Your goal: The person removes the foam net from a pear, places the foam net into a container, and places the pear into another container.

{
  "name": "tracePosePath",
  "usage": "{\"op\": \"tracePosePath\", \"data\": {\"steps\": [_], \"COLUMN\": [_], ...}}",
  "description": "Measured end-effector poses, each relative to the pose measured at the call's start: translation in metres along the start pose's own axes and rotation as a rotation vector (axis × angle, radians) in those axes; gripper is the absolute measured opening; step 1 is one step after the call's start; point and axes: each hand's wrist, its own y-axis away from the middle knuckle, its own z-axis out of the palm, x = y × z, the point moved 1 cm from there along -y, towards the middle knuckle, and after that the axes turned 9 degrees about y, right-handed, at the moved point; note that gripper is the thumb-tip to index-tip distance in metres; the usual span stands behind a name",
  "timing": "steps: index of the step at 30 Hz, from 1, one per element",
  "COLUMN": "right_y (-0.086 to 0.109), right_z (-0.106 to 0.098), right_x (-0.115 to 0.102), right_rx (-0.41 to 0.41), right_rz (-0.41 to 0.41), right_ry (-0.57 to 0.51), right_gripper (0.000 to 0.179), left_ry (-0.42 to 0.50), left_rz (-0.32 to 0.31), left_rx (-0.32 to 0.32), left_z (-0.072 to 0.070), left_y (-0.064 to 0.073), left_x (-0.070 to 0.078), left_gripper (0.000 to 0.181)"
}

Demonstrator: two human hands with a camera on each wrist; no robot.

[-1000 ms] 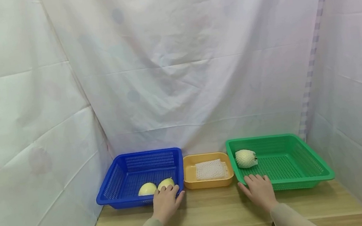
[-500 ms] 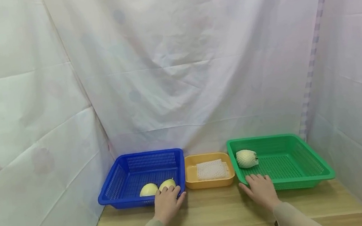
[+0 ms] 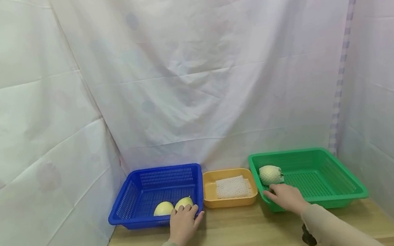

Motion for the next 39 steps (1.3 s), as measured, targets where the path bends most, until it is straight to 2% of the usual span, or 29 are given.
{"op": "tracePosePath", "data": {"steps": [5,9,16,23,29,39], "right_y": [-0.019,-0.037,-0.064,-0.083,-0.095,-0.106], "right_z": [-0.017,-0.029,-0.040,-0.050,-0.046,-0.023], "right_x": [0.005,0.011,0.024,0.037,0.043,0.048], "right_rx": [0.030,0.020,-0.015,-0.039,-0.072,-0.178], "right_rz": [-0.027,-0.016,-0.011,0.010,0.011,-0.083], "right_ry": [0.014,0.020,0.045,0.058,0.038,0.056], "right_gripper": [0.029,0.019,0.040,0.058,0.065,0.075], "left_ry": [0.000,0.007,-0.003,0.000,-0.008,-0.018], "left_rz": [-0.002,0.002,-0.010,-0.009,-0.004,-0.009], "left_rx": [0.015,0.030,0.021,0.015,0.033,0.020], "left_z": [0.002,0.002,0.002,0.000,0.000,-0.003], "left_y": [0.001,0.000,0.000,-0.001,-0.003,-0.003], "left_x": [0.000,0.000,0.000,0.002,0.002,0.006], "left_gripper": [0.034,0.033,0.031,0.030,0.025,0.027]}}
